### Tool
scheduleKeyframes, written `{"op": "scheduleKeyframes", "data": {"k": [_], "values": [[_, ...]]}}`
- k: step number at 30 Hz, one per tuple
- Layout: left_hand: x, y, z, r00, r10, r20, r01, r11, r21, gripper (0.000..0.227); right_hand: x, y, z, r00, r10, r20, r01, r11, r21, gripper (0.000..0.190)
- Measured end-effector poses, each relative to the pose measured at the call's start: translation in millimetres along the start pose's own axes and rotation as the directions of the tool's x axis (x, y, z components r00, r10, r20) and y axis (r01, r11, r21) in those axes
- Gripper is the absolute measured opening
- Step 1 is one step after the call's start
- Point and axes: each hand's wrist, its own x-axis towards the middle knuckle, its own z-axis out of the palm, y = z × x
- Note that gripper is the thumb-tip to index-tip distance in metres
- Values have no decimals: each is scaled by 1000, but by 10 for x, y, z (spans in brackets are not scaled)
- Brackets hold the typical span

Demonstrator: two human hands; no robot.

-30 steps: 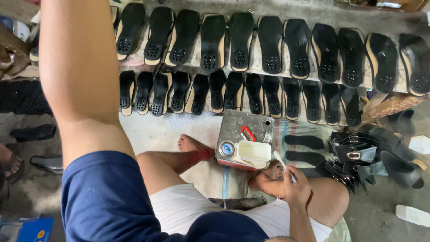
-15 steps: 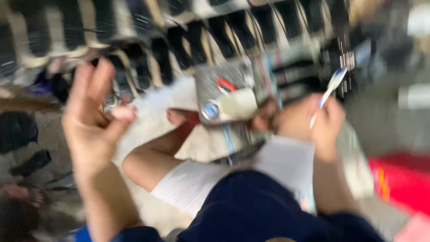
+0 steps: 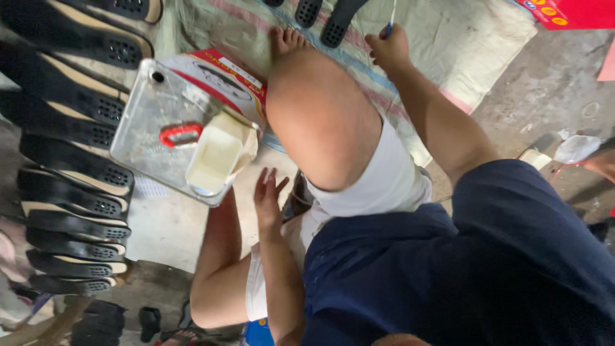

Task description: The person sits on the floor and scrubs the soles of black slip-on shoes with a toothbrush, repeatedly dipping the brush into a container of liquid. They handle the shoes one at a time, scrubbing the textured soles and placing them back on a nearby pile.

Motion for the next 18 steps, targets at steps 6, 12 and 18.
{"op": "scheduleKeyframes", "data": {"k": [6, 12, 18], "values": [[212, -36, 211, 933, -341, 114, 353, 929, -111, 50, 437, -30, 728, 944, -288, -159, 194, 879, -435, 55], [58, 515, 197, 920, -310, -239, 391, 709, 586, 48, 735, 210, 1167, 957, -100, -271, -53, 862, -504, 81], [44, 809, 528, 999, -31, 36, 0, 750, 662, 44, 940, 452, 1572, 899, -253, -357, 121, 928, -353, 82]]}}
